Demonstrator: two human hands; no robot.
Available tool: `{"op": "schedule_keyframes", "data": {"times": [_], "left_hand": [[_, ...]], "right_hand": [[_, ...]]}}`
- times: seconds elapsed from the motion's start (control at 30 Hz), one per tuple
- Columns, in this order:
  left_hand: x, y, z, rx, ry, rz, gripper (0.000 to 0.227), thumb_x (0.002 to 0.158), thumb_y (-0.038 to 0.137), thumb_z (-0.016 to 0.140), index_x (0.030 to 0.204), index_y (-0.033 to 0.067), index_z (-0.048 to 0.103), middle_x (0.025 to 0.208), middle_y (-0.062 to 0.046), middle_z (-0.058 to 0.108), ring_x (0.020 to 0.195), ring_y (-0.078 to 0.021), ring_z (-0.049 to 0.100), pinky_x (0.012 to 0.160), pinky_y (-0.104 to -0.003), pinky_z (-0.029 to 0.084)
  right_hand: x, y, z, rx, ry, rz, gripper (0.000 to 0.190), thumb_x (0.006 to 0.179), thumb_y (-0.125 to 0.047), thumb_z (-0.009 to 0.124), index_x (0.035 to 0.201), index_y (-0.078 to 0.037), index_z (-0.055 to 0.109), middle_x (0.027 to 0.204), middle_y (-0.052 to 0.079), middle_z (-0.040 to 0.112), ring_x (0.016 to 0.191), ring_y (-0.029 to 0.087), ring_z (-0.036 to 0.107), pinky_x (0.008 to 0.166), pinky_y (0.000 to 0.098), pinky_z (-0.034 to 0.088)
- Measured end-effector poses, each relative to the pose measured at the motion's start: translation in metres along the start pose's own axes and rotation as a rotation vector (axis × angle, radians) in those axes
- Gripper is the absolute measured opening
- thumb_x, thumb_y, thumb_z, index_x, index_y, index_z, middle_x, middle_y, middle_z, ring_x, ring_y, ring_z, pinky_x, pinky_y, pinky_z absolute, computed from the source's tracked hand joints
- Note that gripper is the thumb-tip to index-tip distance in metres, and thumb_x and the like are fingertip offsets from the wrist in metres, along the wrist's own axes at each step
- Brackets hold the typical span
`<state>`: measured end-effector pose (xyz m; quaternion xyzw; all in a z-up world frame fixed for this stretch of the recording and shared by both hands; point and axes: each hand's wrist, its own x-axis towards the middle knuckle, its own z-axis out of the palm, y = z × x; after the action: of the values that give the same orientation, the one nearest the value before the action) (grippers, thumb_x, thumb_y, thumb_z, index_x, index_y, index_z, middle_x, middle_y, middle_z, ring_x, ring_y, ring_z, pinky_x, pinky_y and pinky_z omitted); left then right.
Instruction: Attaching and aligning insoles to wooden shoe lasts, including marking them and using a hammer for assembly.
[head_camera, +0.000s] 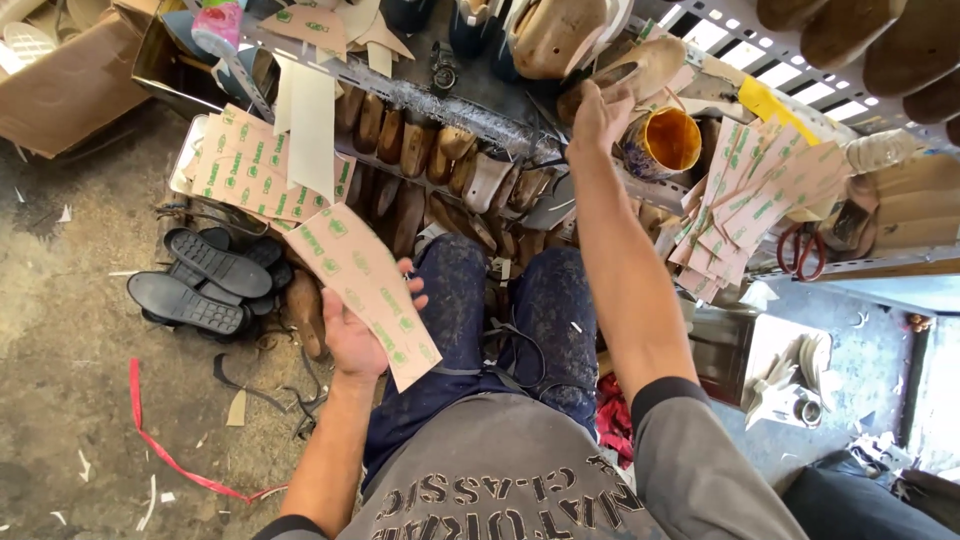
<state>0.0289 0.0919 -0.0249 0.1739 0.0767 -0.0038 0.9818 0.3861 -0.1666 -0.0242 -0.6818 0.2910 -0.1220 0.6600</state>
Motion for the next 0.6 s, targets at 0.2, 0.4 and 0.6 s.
{"op": "schedule_keyframes", "data": {"times": [0.2, 0.4, 0.6], "left_hand": [[0.016, 0.006, 0.016, 0.057, -0.039, 0.067, 0.081, 0.094, 0.045, 0.058, 0.161, 0.0078, 0.03, 0.156, -0.024, 0.042, 0.13, -0.0406, 0.054, 0.109, -0.055, 0.046], [0.024, 0.008, 0.032, 0.08, -0.096, 0.099, 0.087, 0.091, 0.039, 0.069, 0.16, 0.0074, 0.029, 0.153, -0.028, 0.045, 0.122, -0.0352, 0.059, 0.104, -0.052, 0.051], [0.023, 0.0, 0.034, 0.124, -0.083, 0.045, 0.081, 0.092, 0.039, 0.07, 0.155, 0.002, 0.037, 0.149, -0.028, 0.051, 0.116, -0.0333, 0.064, 0.097, -0.048, 0.055]], "right_hand": [[0.013, -0.029, 0.011, -0.318, 0.066, 0.265, 0.118, 0.072, -0.036, 0.079, 0.163, -0.013, 0.008, 0.146, 0.018, 0.052, 0.129, 0.036, 0.058, 0.103, 0.0436, 0.055], [0.03, -0.033, 0.013, 0.059, 0.098, 0.383, 0.055, 0.083, -0.003, 0.056, 0.138, -0.005, 0.054, 0.15, 0.018, 0.052, 0.125, 0.03, 0.057, 0.105, 0.0479, 0.051], [0.015, -0.041, -0.02, 0.508, 0.123, 0.486, 0.05, 0.089, -0.01, 0.072, 0.137, -0.002, 0.058, 0.131, 0.028, 0.068, 0.102, 0.034, 0.068, 0.067, 0.0309, 0.059]]}}
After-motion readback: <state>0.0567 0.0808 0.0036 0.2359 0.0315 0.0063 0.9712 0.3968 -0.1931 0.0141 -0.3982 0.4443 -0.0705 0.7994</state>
